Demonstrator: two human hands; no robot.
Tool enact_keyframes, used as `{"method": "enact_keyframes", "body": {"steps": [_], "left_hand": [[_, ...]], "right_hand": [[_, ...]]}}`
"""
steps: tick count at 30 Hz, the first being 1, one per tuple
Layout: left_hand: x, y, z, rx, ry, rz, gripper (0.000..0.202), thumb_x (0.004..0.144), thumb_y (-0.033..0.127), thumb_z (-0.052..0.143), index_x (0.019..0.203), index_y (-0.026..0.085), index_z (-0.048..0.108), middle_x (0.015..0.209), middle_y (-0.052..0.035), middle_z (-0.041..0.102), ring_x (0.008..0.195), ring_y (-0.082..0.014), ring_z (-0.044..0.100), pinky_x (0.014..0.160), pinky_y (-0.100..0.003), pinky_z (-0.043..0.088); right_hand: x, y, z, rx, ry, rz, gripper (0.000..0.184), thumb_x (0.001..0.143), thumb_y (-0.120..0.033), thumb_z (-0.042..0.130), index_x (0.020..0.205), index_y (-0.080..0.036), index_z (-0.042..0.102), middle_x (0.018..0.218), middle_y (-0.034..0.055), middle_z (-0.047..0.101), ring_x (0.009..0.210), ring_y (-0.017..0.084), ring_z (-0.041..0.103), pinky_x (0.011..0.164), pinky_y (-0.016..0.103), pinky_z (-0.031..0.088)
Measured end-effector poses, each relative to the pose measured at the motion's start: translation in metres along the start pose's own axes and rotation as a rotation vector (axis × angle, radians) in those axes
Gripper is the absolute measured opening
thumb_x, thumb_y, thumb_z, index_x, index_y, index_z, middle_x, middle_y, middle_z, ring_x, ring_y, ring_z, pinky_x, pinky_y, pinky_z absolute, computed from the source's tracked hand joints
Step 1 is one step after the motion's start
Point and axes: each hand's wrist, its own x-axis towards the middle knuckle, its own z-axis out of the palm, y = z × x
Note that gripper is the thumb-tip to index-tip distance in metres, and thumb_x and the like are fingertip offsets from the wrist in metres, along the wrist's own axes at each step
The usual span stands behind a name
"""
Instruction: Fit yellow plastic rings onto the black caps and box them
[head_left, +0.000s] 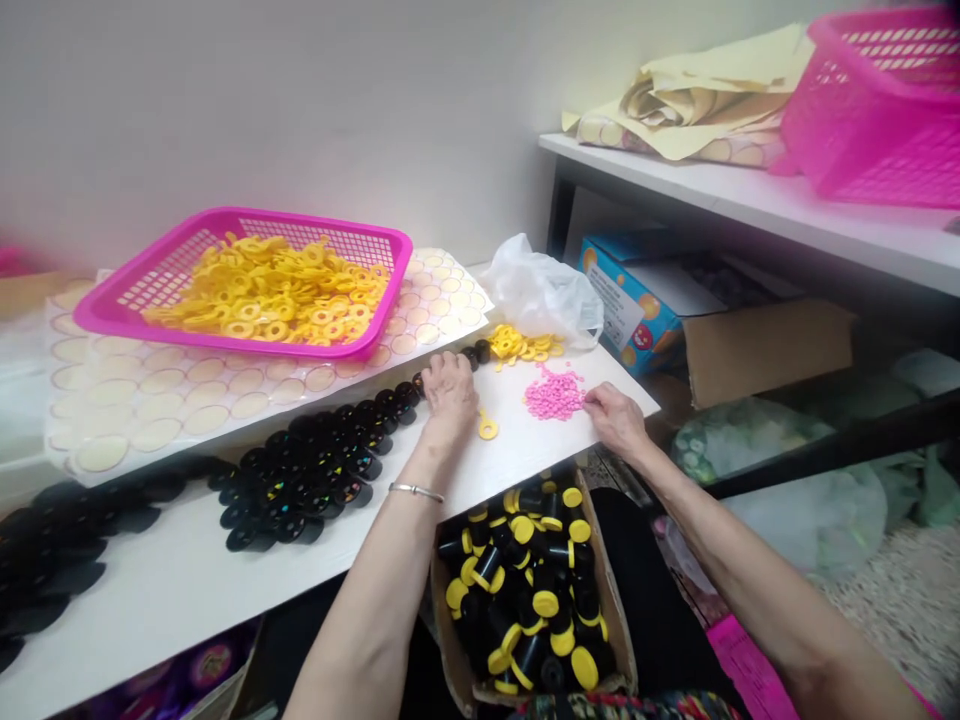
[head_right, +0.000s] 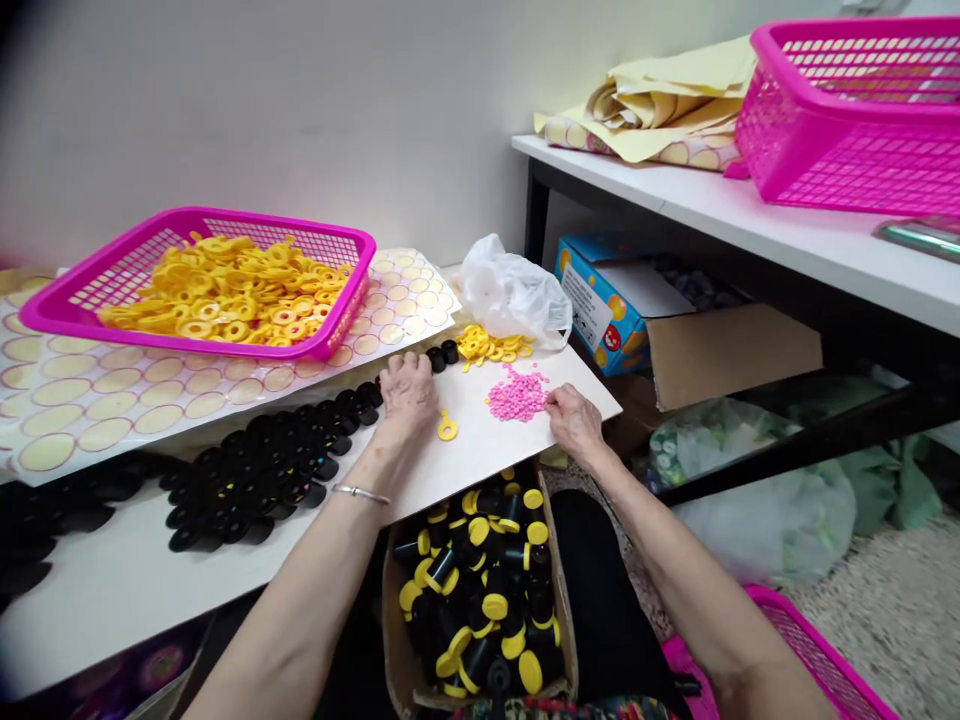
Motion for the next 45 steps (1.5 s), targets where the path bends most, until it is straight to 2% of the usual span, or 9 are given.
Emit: {"method": "enact_keyframes", "body": {"steps": [3,12,17,20,23,26,31,39,45], "left_hand": [[0.01,-0.003,0.007,0.009,-0.016,-0.06,0.03,0.075,0.009,0.039,0.097,0.012,0.059,0.098,-0.0172,0.056,0.097,-0.0316,0.044,0.073,-0.04,0.034],[0.017,-0.011,0.005,-0.068,0.033,0.022,0.023,0.073,0.013,0.043,0.082,0.018,0.064,0.09,-0.0137,0.06,0.1,-0.0314,0.041,0.074,-0.042,0.032],[-0.002,-0.014,-0.011,-0.222,0.156,0.064,0.019,0.072,0.017,0.05,0.085,0.02,0.063,0.087,-0.0096,0.062,0.099,-0.0284,0.044,0.078,-0.039,0.036],[-0.026,-0.02,-0.016,-0.41,0.153,0.07,0.021,0.068,0.02,0.056,0.088,0.021,0.064,0.083,-0.0063,0.061,0.095,-0.0252,0.047,0.077,-0.035,0.04],[-0.055,-0.025,-0.014,-0.596,0.082,0.057,0.016,0.062,0.022,0.063,0.078,0.021,0.065,0.08,-0.0045,0.062,0.091,-0.0228,0.05,0.078,-0.034,0.042],[-0.076,-0.022,-0.008,-0.814,-0.01,-0.035,0.017,0.059,0.021,0.066,0.075,0.02,0.064,0.081,-0.0029,0.062,0.084,-0.0194,0.054,0.076,-0.032,0.043],[-0.091,-0.01,-0.001,-1.307,-0.184,-0.23,0.026,0.058,0.021,0.068,0.081,0.016,0.059,0.073,0.0009,0.06,0.065,-0.0113,0.055,0.062,-0.024,0.044],[-0.102,-0.01,0.024,-1.156,0.092,-0.254,0.023,0.055,0.023,0.072,0.077,0.019,0.066,0.08,-0.0008,0.062,0.076,-0.0142,0.055,0.072,-0.027,0.046],[-0.105,-0.012,0.025,-1.111,0.143,-0.211,0.021,0.056,0.016,0.068,0.076,0.021,0.066,0.076,0.0006,0.062,0.076,-0.0147,0.054,0.072,-0.028,0.047]], "right_hand": [[0.002,0.001,0.001,0.015,-0.004,0.005,0.01,0.078,-0.024,0.051,0.074,-0.022,0.06,0.082,0.0003,0.061,0.074,0.015,0.054,0.059,0.025,0.033],[0.001,0.002,0.003,0.021,-0.006,0.004,0.011,0.077,-0.023,0.051,0.075,-0.021,0.062,0.082,0.0007,0.06,0.075,0.015,0.053,0.06,0.025,0.033],[0.001,0.004,0.001,0.035,-0.005,-0.001,0.011,0.077,-0.024,0.051,0.076,-0.021,0.061,0.082,0.0006,0.06,0.076,0.016,0.054,0.062,0.026,0.034],[-0.001,0.002,0.001,0.07,0.021,-0.001,0.01,0.077,-0.024,0.051,0.074,-0.021,0.06,0.081,0.0012,0.059,0.075,0.016,0.053,0.063,0.026,0.036],[-0.008,-0.018,0.004,0.209,0.054,-0.082,0.01,0.078,-0.021,0.05,0.072,-0.02,0.058,0.077,0.0017,0.056,0.074,0.016,0.053,0.067,0.027,0.039],[-0.018,-0.058,0.01,0.457,0.009,-0.249,0.011,0.079,-0.018,0.049,0.07,-0.02,0.055,0.072,0.0011,0.053,0.073,0.015,0.052,0.069,0.027,0.041],[-0.024,-0.117,0.024,0.637,-0.105,-0.326,0.01,0.077,-0.014,0.052,0.069,-0.019,0.055,0.069,0.0001,0.051,0.069,0.014,0.052,0.066,0.025,0.04],[-0.013,-0.133,0.034,0.455,-0.227,-0.44,0.013,0.077,-0.012,0.052,0.07,-0.02,0.059,0.072,-0.0001,0.051,0.073,0.014,0.051,0.066,0.025,0.04],[-0.015,-0.139,0.039,0.296,-0.3,-0.532,0.014,0.078,-0.012,0.053,0.075,-0.021,0.063,0.075,0.0008,0.051,0.077,0.014,0.05,0.069,0.026,0.039]]}}
